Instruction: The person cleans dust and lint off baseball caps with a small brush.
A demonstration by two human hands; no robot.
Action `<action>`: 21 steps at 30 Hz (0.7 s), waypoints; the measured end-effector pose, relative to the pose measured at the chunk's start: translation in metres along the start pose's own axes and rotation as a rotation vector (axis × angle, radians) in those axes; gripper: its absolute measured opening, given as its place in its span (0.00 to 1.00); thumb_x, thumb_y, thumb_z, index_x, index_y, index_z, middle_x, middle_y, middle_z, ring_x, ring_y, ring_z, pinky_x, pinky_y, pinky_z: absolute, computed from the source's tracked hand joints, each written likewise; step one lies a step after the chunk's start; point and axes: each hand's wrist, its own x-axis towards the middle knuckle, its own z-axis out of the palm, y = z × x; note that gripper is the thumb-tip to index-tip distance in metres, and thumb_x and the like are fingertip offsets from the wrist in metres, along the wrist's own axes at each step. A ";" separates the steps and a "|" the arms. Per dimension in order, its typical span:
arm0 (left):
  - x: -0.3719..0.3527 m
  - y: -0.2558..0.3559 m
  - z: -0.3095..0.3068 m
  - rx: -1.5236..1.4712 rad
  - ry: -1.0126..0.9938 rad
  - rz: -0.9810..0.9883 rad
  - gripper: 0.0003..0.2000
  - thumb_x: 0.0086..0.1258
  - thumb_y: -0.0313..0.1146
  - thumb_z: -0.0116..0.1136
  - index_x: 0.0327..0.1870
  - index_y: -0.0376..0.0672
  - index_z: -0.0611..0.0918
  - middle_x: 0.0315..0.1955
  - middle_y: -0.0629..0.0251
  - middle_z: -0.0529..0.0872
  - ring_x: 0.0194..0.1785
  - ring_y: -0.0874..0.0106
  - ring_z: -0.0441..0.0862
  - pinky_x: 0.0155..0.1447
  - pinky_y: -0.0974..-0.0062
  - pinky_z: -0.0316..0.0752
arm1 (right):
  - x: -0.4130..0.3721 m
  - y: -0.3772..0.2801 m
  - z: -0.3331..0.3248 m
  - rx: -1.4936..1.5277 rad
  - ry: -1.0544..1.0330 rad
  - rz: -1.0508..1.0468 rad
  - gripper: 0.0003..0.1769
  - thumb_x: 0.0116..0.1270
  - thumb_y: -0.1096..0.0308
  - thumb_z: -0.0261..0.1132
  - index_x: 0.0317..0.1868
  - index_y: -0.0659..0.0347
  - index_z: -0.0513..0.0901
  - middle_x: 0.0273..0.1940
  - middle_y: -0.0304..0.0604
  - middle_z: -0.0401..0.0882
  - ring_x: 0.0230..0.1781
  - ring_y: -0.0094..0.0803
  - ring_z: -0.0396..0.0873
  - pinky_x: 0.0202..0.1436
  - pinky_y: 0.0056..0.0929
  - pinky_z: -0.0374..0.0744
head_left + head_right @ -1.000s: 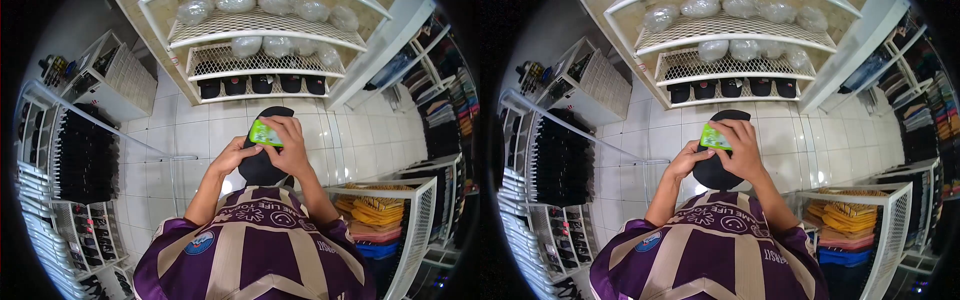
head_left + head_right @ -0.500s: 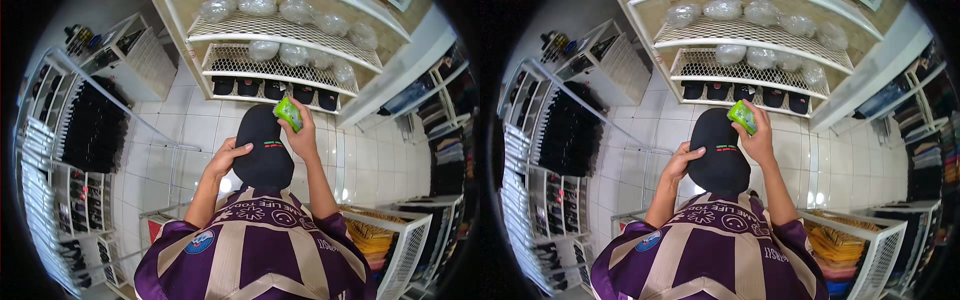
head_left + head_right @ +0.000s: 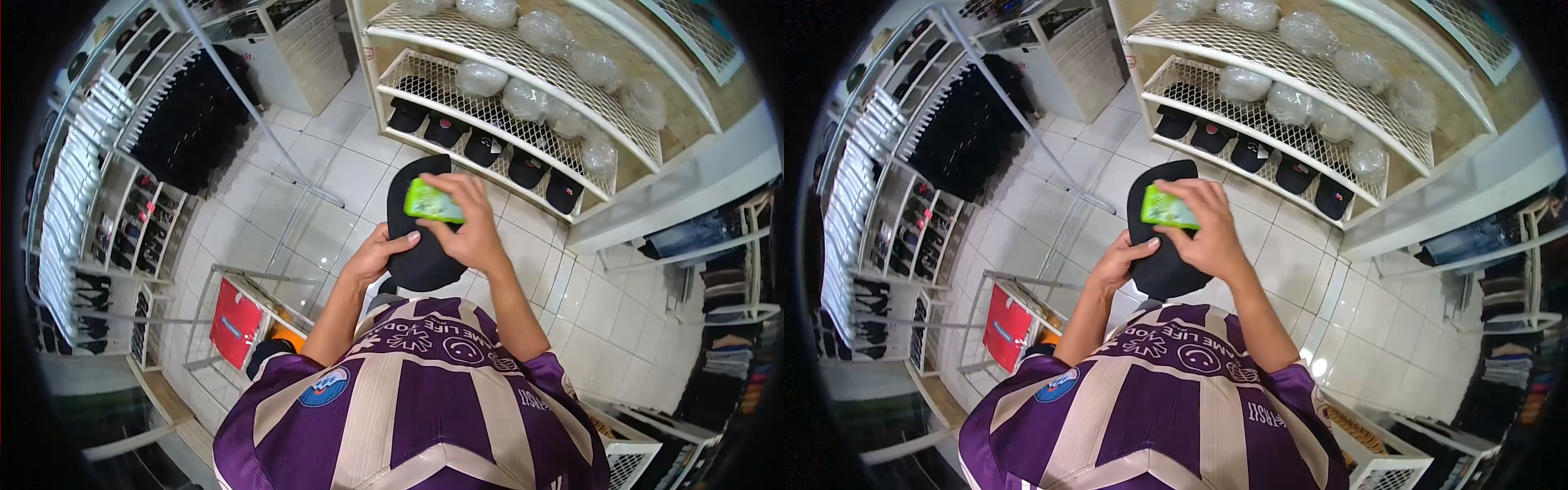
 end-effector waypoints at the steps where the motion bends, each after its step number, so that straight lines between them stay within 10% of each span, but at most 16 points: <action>1: -0.002 -0.004 0.004 0.050 -0.002 0.009 0.16 0.74 0.32 0.65 0.58 0.34 0.82 0.48 0.63 0.89 0.48 0.75 0.87 0.56 0.76 0.83 | 0.000 0.000 -0.002 0.038 -0.051 -0.001 0.32 0.56 0.69 0.79 0.63 0.57 0.80 0.55 0.45 0.81 0.58 0.45 0.78 0.66 0.37 0.72; 6: -0.032 -0.014 0.018 -0.072 0.072 0.016 0.22 0.74 0.32 0.66 0.64 0.32 0.78 0.53 0.57 0.87 0.52 0.71 0.88 0.59 0.72 0.83 | -0.030 0.066 -0.006 0.112 0.010 0.170 0.34 0.59 0.68 0.78 0.66 0.60 0.78 0.54 0.48 0.81 0.57 0.42 0.79 0.64 0.37 0.74; 11: -0.041 -0.036 0.024 -0.163 0.085 0.016 0.25 0.72 0.32 0.67 0.66 0.32 0.76 0.56 0.54 0.86 0.54 0.67 0.87 0.61 0.70 0.82 | -0.050 0.065 -0.020 1.139 0.096 0.497 0.32 0.65 0.73 0.72 0.69 0.66 0.74 0.56 0.43 0.81 0.57 0.28 0.78 0.63 0.27 0.74; 18: -0.029 -0.013 0.043 -0.069 0.305 0.044 0.24 0.71 0.39 0.69 0.62 0.33 0.78 0.47 0.58 0.89 0.47 0.69 0.89 0.53 0.72 0.85 | -0.045 0.052 -0.028 0.849 -0.143 0.307 0.33 0.62 0.68 0.78 0.67 0.66 0.78 0.55 0.45 0.82 0.59 0.31 0.78 0.65 0.29 0.73; 21: -0.020 -0.019 0.052 -0.003 0.302 0.102 0.21 0.71 0.38 0.70 0.58 0.34 0.80 0.45 0.59 0.89 0.43 0.72 0.89 0.49 0.73 0.86 | -0.029 0.013 -0.035 0.120 -0.059 0.040 0.33 0.54 0.64 0.81 0.63 0.55 0.85 0.56 0.45 0.84 0.66 0.45 0.72 0.71 0.45 0.69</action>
